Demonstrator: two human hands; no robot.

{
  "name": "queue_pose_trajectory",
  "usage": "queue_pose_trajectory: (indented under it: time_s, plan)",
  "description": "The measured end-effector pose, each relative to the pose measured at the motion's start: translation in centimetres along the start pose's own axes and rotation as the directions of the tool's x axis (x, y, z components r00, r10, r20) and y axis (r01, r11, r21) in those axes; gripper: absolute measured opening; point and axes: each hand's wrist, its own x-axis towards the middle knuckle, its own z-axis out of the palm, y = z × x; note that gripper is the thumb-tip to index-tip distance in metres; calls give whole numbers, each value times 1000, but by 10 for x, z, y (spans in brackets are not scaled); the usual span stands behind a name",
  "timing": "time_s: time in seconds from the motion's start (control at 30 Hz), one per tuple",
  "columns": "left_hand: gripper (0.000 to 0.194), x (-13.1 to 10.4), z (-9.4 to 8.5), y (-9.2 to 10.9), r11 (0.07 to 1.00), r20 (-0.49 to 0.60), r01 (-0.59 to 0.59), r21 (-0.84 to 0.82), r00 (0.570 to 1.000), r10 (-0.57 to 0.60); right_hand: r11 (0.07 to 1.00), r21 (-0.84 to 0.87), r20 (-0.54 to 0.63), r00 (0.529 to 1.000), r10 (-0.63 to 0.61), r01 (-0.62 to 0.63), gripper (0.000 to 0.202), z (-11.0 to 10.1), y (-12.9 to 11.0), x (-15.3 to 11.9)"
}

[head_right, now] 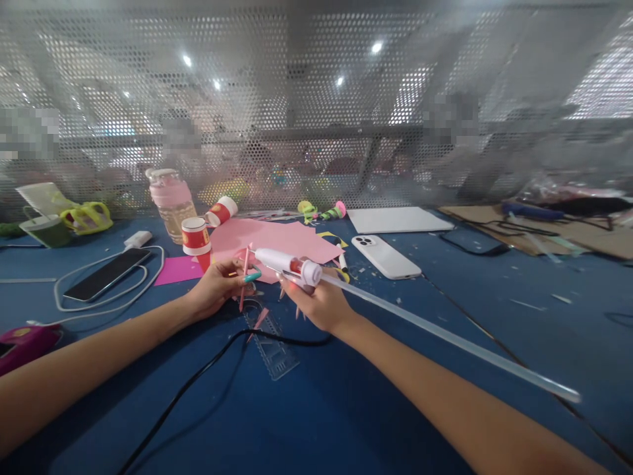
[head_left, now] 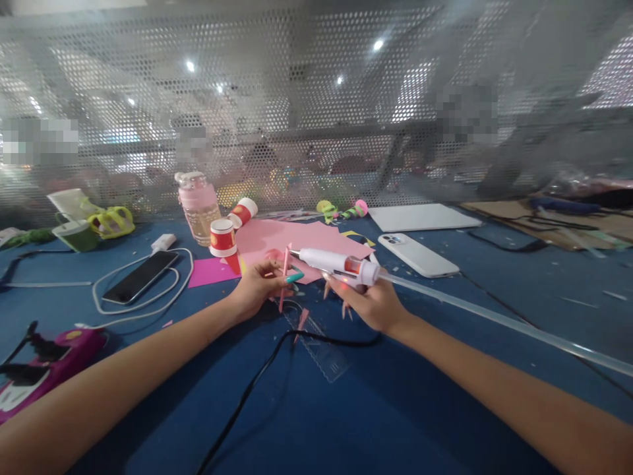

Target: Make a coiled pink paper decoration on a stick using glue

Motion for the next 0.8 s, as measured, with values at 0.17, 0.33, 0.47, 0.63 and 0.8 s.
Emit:
queue_pose_trajectory:
  time_s: [0.17,0.33,0.47,0.63,0.8]
  plan:
    - [28,0,0,1,1000,-19,7,-5,1000,-7,998,-49,29,999,-30,31,15,1,4,0]
    - [31,0,1,1,1000,-14,10,3,1000,-10,997,-70,56,998,-23,26,17,1,2,0]
    - [32,0,0,1,1000,-10,10,2,1000,-10,994,-102,56,998,-29,35,17,0,1,0]
    - [34,0,-1,-1,1000,-10,1,11,1000,-1,982,-160,45,994,-99,104,18,0,1,2]
    - [35,1,-1,-2,1000,-8,-13,18,1000,13,984,-155,90,993,-74,87,20,-1,0,3]
